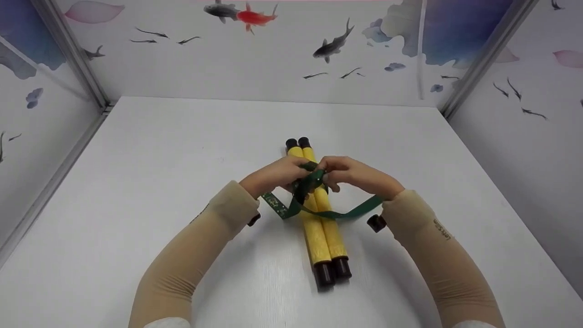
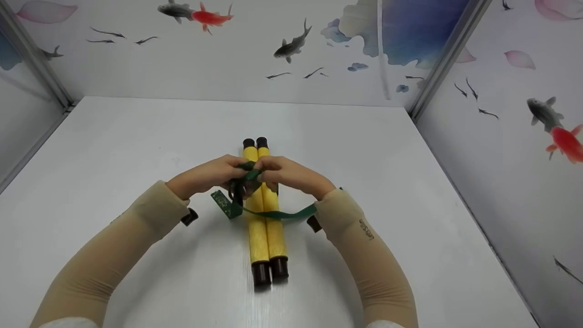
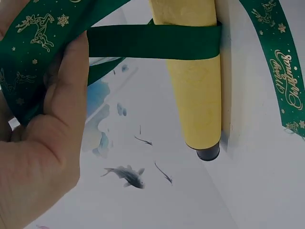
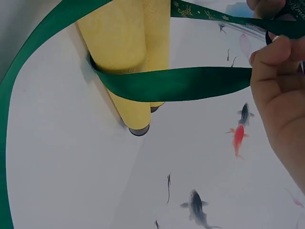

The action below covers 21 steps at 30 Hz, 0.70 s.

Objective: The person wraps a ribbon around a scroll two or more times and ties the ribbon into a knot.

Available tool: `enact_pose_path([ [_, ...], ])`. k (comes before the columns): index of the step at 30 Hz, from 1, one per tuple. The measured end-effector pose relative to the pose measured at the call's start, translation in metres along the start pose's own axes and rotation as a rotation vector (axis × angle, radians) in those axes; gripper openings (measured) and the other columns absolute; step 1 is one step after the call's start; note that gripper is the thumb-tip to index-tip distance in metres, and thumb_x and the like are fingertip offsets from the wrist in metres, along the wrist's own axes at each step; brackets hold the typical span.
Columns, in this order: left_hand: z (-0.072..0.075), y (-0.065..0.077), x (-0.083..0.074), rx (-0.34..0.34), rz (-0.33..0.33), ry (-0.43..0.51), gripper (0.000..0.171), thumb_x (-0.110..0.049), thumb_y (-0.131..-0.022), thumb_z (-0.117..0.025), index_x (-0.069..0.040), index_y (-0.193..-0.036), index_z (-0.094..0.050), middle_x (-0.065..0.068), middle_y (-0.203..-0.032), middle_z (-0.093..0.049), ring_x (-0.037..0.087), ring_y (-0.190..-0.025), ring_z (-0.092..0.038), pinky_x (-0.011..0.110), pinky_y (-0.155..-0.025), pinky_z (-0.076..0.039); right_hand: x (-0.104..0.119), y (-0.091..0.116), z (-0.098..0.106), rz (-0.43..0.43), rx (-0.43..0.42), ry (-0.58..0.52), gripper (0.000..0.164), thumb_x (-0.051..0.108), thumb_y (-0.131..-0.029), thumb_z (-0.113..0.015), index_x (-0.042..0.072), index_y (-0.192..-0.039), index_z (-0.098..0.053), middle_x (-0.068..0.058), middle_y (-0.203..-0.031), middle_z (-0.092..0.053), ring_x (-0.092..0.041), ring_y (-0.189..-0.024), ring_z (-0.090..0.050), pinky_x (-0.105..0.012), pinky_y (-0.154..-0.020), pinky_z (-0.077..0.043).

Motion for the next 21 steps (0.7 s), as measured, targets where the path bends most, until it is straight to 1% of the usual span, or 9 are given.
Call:
enact_pose_path([
  [2, 0.001, -0.006, 0.007, 0.012, -0.001, -0.018, 0.021, -0.013, -0.088, -0.045, -0.011, -0.107, -0.054, 0.01, -0.095, -0.059, 0.021, -0.079, -0.06, 0.035, -0.07, -0.048, 0.002, 0.001, 0.0, -0.002, 0.009, -0.066, 0.018, 0.015, -0.086, -0.045, 0.006, -0.101, -0.047, -0.015, -0.082, -0.052, -0.028, -0.067, -0.045, -0.033, -0.065, -0.04],
  [3, 0.001, -0.006, 0.007, 0.017, 0.005, -0.026, 0.022, -0.012, -0.087, -0.046, -0.012, -0.109, -0.053, 0.009, -0.096, -0.058, 0.021, -0.08, -0.059, 0.034, -0.07, -0.048, 0.005, 0.001, 0.001, 0.012, 0.006, -0.098, 0.019, 0.015, -0.086, -0.046, 0.005, -0.101, -0.045, -0.013, -0.079, -0.051, -0.026, -0.064, -0.044, -0.032, -0.063, -0.039],
  [6, -0.002, -0.007, 0.009, 0.037, 0.01, -0.057, 0.025, -0.011, -0.085, -0.051, -0.012, -0.11, -0.052, 0.008, -0.098, -0.056, 0.02, -0.079, -0.057, 0.033, -0.072, -0.047, 0.016, 0.004, 0.007, 0.061, -0.026, -0.167, 0.023, 0.016, -0.085, -0.051, 0.005, -0.104, -0.044, -0.01, -0.074, -0.051, -0.023, -0.061, -0.043, -0.029, -0.061, -0.038],
  [8, -0.005, -0.008, 0.008, 0.054, 0.002, -0.073, 0.026, -0.01, -0.084, -0.054, -0.009, -0.109, -0.052, 0.008, -0.097, -0.056, 0.02, -0.076, -0.056, 0.032, -0.071, -0.048, 0.024, 0.008, 0.013, 0.099, -0.06, -0.194, 0.023, 0.016, -0.085, -0.052, 0.007, -0.105, -0.046, -0.008, -0.074, -0.05, -0.021, -0.062, -0.045, -0.029, -0.063, -0.041],
  [10, -0.007, -0.008, 0.007, 0.055, -0.014, -0.111, 0.027, -0.012, -0.083, -0.056, -0.007, -0.109, -0.053, 0.008, -0.095, -0.056, 0.019, -0.077, -0.055, 0.031, -0.071, -0.048, 0.032, 0.013, 0.021, 0.151, -0.092, -0.228, 0.019, 0.014, -0.086, -0.05, 0.007, -0.103, -0.048, -0.008, -0.075, -0.05, -0.021, -0.065, -0.048, -0.03, -0.067, -0.043],
  [13, -0.009, -0.009, 0.006, 0.031, -0.006, -0.159, 0.028, -0.017, -0.081, -0.059, -0.006, -0.107, -0.056, 0.005, -0.093, -0.057, 0.019, -0.082, -0.055, 0.03, -0.074, -0.047, 0.044, 0.019, 0.032, 0.271, -0.135, -0.353, 0.016, 0.01, -0.089, -0.043, 0.002, -0.102, -0.049, -0.01, -0.082, -0.048, -0.021, -0.073, -0.049, -0.033, -0.076, -0.042],
  [17, -0.011, -0.008, 0.008, -0.018, 0.029, -0.215, 0.03, -0.029, -0.079, -0.062, -0.011, -0.103, -0.06, 0.002, -0.095, -0.059, 0.02, -0.09, -0.056, 0.029, -0.078, -0.045, 0.055, 0.024, 0.049, 0.433, -0.228, -0.511, 0.022, 0.009, -0.091, -0.038, -0.005, -0.107, -0.046, -0.014, -0.096, -0.046, -0.024, -0.084, -0.048, -0.035, -0.087, -0.039],
  [19, -0.012, -0.008, 0.008, -0.037, 0.04, -0.229, 0.031, -0.033, -0.078, -0.063, -0.011, -0.099, -0.061, 0.004, -0.095, -0.06, 0.021, -0.091, -0.056, 0.028, -0.077, -0.045, 0.057, 0.025, 0.057, 0.476, -0.3, -0.532, 0.027, 0.011, -0.091, -0.039, -0.005, -0.112, -0.044, -0.018, -0.104, -0.045, -0.026, -0.092, -0.049, -0.036, -0.092, -0.035],
  [21, -0.013, -0.008, 0.008, -0.055, 0.047, -0.234, 0.03, -0.036, -0.078, -0.062, -0.012, -0.095, -0.062, 0.005, -0.094, -0.06, 0.021, -0.089, -0.057, 0.027, -0.075, -0.046, 0.057, 0.024, 0.064, 0.489, -0.364, -0.52, 0.031, 0.012, -0.091, -0.04, -0.005, -0.117, -0.042, -0.022, -0.111, -0.043, -0.031, -0.101, -0.047, -0.038, -0.095, -0.032],
])
Point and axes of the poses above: each hand's wrist, its own y-axis away from the middle knuckle, its own z-axis out of the back of the hand, x = y × z, the point moved 5 cm from there along -y, towards the middle knuckle
